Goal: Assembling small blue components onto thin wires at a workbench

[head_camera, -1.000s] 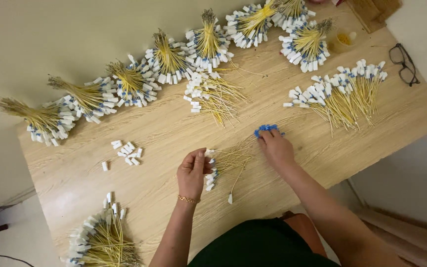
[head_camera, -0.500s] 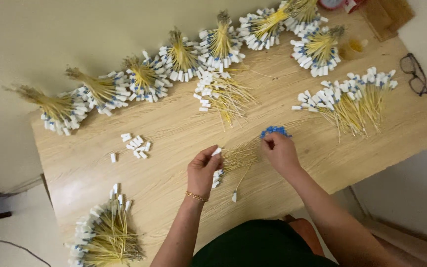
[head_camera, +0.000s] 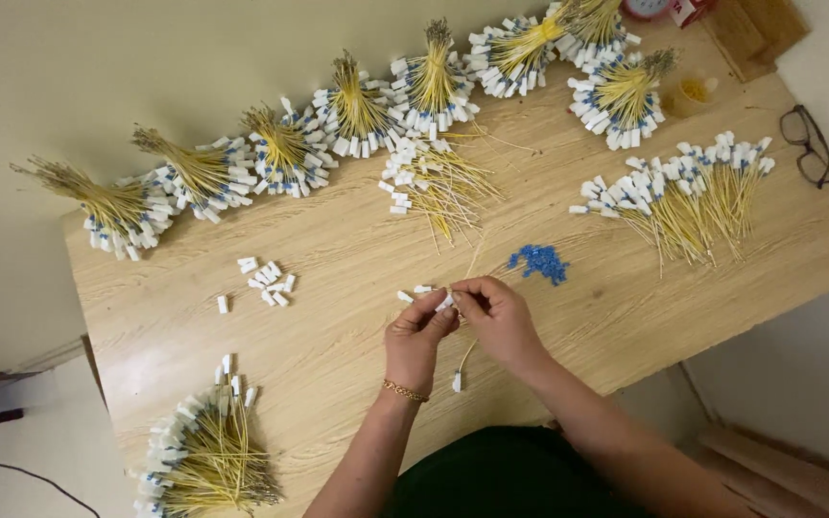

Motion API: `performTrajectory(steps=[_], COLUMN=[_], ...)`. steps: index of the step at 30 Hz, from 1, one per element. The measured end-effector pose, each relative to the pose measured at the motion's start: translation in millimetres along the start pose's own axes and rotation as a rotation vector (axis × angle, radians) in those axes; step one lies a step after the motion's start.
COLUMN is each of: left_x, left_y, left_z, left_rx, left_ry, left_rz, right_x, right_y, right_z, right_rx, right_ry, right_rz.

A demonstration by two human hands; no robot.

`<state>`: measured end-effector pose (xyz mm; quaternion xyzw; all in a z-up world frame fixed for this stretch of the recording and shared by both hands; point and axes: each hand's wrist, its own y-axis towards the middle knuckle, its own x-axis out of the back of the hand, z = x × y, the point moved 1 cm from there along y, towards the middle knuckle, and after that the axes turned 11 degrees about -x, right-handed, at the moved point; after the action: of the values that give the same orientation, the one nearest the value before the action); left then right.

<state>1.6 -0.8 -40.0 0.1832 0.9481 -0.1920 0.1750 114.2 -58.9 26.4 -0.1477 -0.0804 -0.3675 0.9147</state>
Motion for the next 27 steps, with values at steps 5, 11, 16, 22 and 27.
performTrajectory(steps=[5,11,16,22,27], left_x=[-9.7,-8.2,-11.4,0.0,1.9], left_y=[-2.8,0.4,-3.0,2.4,4.2], left_z=[-7.5,-7.5,-21.1,3.0,4.9], left_rx=[-0.009,-0.003,-0.008,0.021,0.036], left_ry=[-0.056,-0.105,-0.114,-0.051,-0.005], left_rz=[-0.033,-0.026,-0.009,0.031,0.045], right_x=[1.8,1.1,0.6,-1.7,-3.3], right_y=[-3.5,-2.9,-7.3,-7.8,-9.7], right_z=[7.1,-0.4,3.2,-17.8,-19.5], right_rx=[0.046,0.094,0.105,0.072,0.059], right_ry=[0.007,0.106,0.144,0.176,0.207], right_rz=[0.026,0.077,0.089,0.092,0.086])
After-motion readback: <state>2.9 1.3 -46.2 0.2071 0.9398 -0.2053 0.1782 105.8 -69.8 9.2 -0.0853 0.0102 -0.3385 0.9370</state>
